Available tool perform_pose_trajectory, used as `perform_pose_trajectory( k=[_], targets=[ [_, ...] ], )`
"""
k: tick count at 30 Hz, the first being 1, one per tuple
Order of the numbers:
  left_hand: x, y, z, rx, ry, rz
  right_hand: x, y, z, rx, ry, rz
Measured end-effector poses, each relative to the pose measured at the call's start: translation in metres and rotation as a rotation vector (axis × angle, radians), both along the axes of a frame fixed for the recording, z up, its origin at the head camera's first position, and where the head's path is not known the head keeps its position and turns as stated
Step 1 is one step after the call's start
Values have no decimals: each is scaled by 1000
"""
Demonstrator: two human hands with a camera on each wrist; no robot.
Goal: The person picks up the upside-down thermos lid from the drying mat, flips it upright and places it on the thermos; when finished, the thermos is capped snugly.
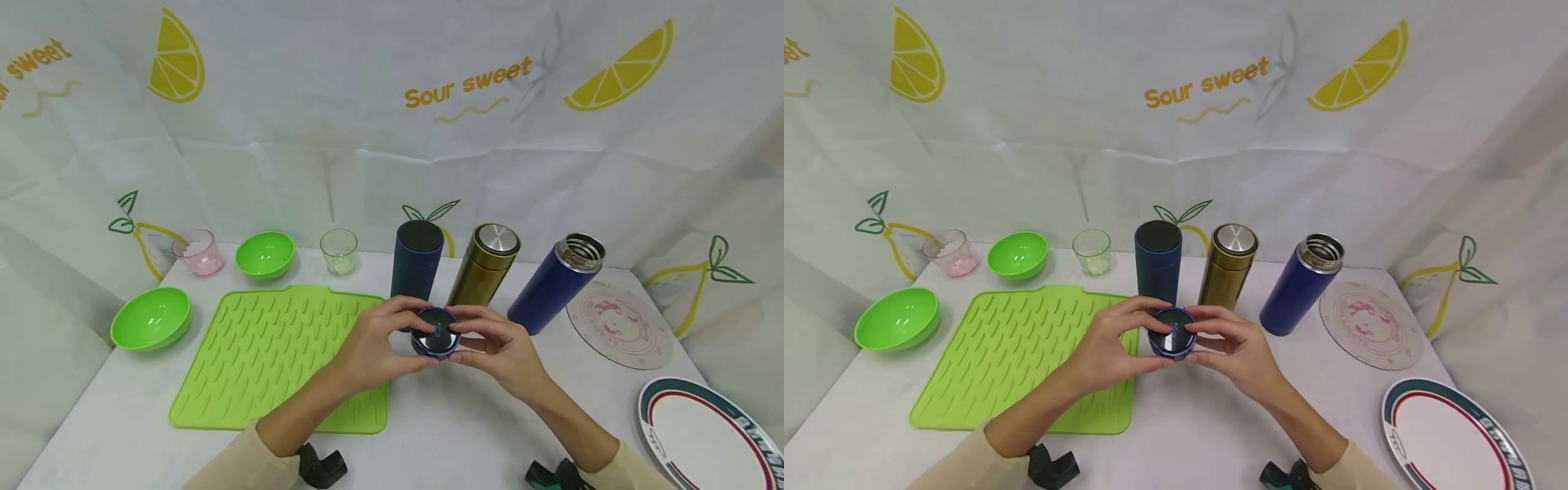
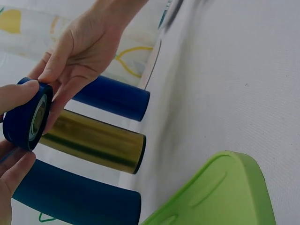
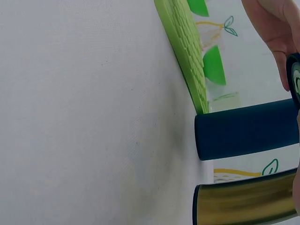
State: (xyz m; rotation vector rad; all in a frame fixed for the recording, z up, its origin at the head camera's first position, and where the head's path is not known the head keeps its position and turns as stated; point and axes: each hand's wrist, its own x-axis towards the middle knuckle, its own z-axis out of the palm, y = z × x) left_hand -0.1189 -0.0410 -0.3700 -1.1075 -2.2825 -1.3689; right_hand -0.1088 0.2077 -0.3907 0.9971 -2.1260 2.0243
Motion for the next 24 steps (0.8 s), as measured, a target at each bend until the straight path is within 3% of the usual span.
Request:
perform_pose_trajectory(
  k=[10, 16, 21, 24],
  targets=[
    [2, 1, 2, -26, -13, -20, 7, 0, 7, 84, -42, -75],
    [3, -4, 5, -6, -64, -12, 10, 10, 24, 119, 78, -124],
    [4, -11, 4, -16, -86, 3, 11, 34, 43, -80, 270, -190],
    [4, -15, 4, -32, -85, 17, 7, 49, 54, -271, 363, -309]
  ],
)
